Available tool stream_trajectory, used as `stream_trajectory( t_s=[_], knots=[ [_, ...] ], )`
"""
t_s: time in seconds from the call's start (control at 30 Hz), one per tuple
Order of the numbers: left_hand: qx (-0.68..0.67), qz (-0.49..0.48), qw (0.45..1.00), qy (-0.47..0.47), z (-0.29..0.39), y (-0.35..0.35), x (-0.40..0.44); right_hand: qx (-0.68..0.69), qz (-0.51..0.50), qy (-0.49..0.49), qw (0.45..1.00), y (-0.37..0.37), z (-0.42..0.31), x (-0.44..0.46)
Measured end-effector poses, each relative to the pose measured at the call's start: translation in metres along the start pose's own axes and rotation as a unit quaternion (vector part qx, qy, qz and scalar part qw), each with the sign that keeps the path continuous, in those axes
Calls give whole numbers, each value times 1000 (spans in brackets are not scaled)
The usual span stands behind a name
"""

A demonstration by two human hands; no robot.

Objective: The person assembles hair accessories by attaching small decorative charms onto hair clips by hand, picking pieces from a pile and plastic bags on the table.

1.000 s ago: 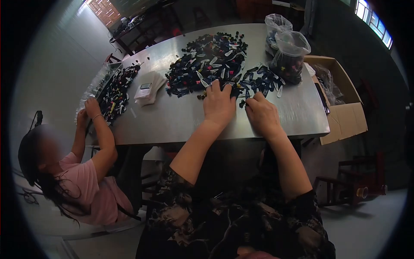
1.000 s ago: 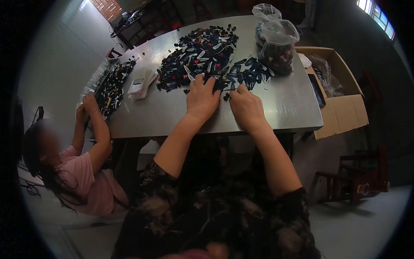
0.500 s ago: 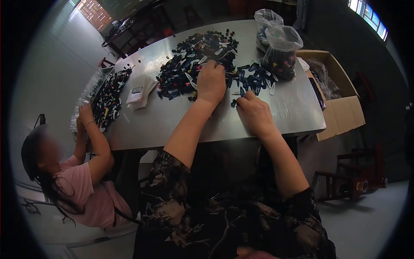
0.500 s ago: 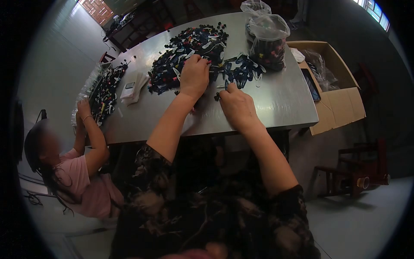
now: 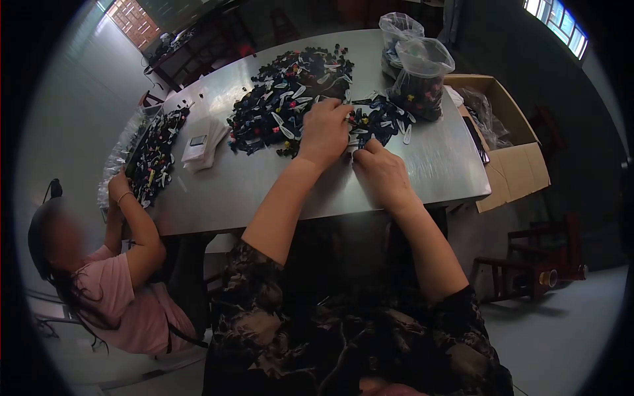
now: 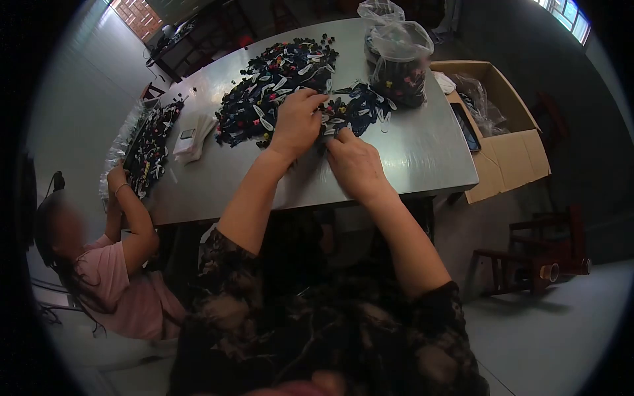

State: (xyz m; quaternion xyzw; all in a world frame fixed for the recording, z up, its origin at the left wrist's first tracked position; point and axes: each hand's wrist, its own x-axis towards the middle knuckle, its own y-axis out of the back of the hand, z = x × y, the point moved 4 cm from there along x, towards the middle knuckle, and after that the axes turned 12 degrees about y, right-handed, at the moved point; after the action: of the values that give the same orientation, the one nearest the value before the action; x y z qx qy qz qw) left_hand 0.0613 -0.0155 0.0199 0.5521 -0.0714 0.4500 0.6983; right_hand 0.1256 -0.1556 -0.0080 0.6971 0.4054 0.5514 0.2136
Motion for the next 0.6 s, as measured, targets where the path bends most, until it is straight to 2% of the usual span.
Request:
stream_trajectory(
  t_s=[0.03,0.07,0.13,0.17,0.27,0.33,0.43,0.5,0.57,0.6],
  knots=[
    [12,-36,998,48,-9,8,-7,6,4,2,1000,1,0,0],
    [12,-36,998,46,-9,16,-19,4,5,2,1000,1,0,-1],
    [94,-67,988,107,-13,26,-47,22,21,-10,1000,0,1,-1],
    [92,-66,988,105,-13,30,-57,19,22,-10,1000,1,-1,-1],
    [168,-191,961,105,-16,21,-70,33,70,-32,997,11,0,1],
    [167,-195,960,113,-26,16,-60,97,164,-45,981,16,8,0],
    [193,-176,958,119,-41,9,-44,91,255,-31,962,56,29,20],
    [203,-162,959,115,-43,4,-39,11,304,-24,952,103,38,44],
    [211,-102,968,90,-42,4,-35,-44,351,-3,935,139,61,70],
    [209,-102,968,91,-47,1,-35,-79,349,8,934,152,75,85]
  ],
)
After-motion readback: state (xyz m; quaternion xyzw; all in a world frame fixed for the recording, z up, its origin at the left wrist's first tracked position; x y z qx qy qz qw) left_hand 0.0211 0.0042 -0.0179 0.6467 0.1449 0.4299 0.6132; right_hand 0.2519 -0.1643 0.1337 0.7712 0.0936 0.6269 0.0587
